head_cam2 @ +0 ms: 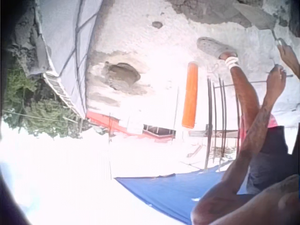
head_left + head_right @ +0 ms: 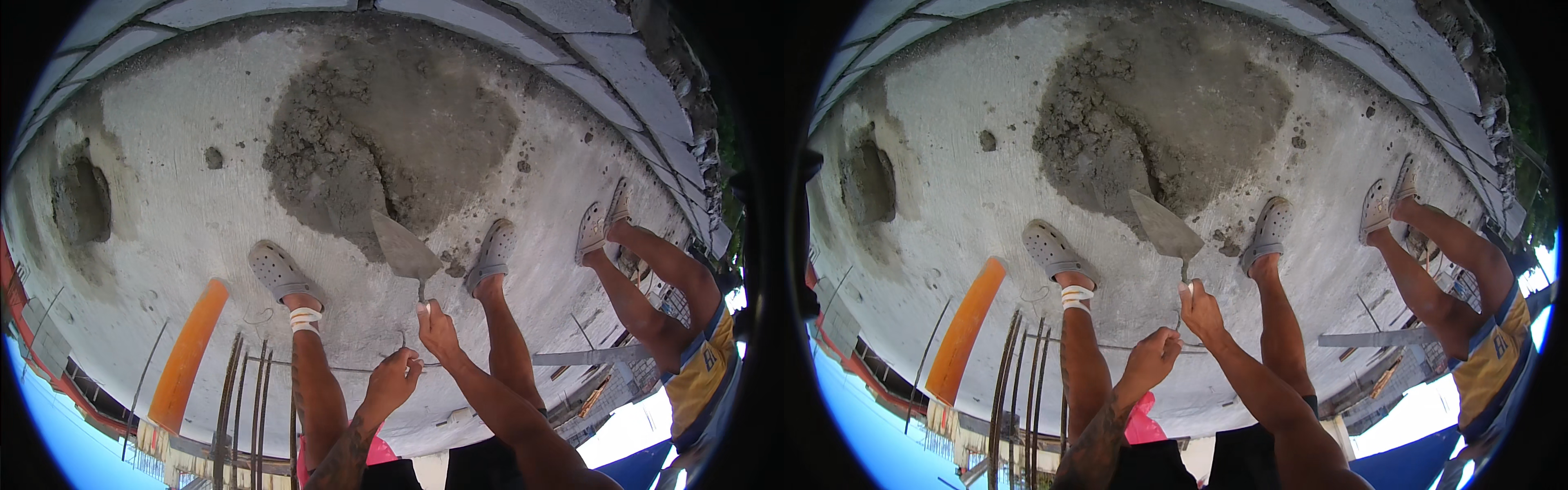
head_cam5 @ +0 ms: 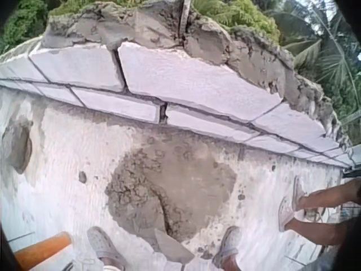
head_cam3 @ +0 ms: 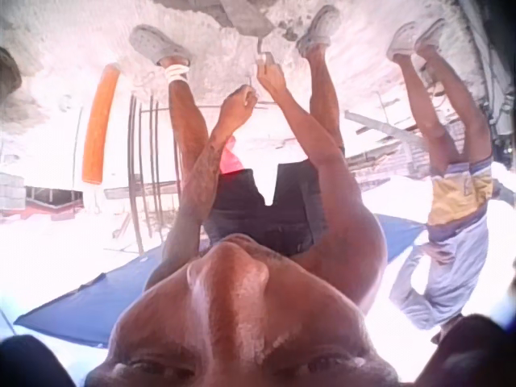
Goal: The person scoops wet cement with a trowel and applies it between and on top of concrete blocks to build a low wall. The person repeatedly spreads and smooths the mortar along the block joints while working on a rooftop.
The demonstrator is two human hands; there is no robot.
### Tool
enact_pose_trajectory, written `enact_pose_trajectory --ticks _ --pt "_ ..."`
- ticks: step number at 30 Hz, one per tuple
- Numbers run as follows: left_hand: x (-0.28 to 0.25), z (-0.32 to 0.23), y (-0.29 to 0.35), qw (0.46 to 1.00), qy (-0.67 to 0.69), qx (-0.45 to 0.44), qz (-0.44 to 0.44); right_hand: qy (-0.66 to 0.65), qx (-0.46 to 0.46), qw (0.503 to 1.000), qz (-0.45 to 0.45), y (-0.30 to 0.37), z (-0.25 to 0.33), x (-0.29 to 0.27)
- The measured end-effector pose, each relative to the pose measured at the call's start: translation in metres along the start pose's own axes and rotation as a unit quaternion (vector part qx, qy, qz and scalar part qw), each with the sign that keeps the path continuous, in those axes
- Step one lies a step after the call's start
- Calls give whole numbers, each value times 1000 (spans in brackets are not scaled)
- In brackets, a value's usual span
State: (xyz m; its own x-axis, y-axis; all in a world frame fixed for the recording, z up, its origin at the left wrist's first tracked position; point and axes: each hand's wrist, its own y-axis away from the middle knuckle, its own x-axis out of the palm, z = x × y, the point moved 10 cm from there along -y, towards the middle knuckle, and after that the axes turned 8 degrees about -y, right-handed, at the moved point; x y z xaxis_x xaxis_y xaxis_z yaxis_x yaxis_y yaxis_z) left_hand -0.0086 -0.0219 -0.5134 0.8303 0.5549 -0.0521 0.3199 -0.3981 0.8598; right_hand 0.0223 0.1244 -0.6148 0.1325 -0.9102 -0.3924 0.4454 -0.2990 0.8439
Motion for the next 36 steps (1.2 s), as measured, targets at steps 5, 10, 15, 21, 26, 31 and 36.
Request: enact_pose_trajectory --ticks 5,10,15,21,26,31,36 --pt "5 -4 1 999 -27 12 12 184 -110 977 2 -86 -8 -13" --pt "-20 -13 -15 999 -10 18 -43 165 -13 985 -49 -115 -25 -34" --pt "-24 -34 -21 997 -1 61 -54 31 48 989 -139 -8 -71 -18" --pt "-5 -42 -15 988 -124 94 -7 -212 222 948 -85 -65 -78 15" --pt "-5 -49 -9 989 -106 106 7 -179 15 980 89 -196 55 11" --pt "-35 -67 -19 991 -62 116 -29 53 -127 988 -69 -159 86 -42" --pt "-43 -58 -29 995 -54 77 -20 10 -215 946 -241 -152 96 -7"
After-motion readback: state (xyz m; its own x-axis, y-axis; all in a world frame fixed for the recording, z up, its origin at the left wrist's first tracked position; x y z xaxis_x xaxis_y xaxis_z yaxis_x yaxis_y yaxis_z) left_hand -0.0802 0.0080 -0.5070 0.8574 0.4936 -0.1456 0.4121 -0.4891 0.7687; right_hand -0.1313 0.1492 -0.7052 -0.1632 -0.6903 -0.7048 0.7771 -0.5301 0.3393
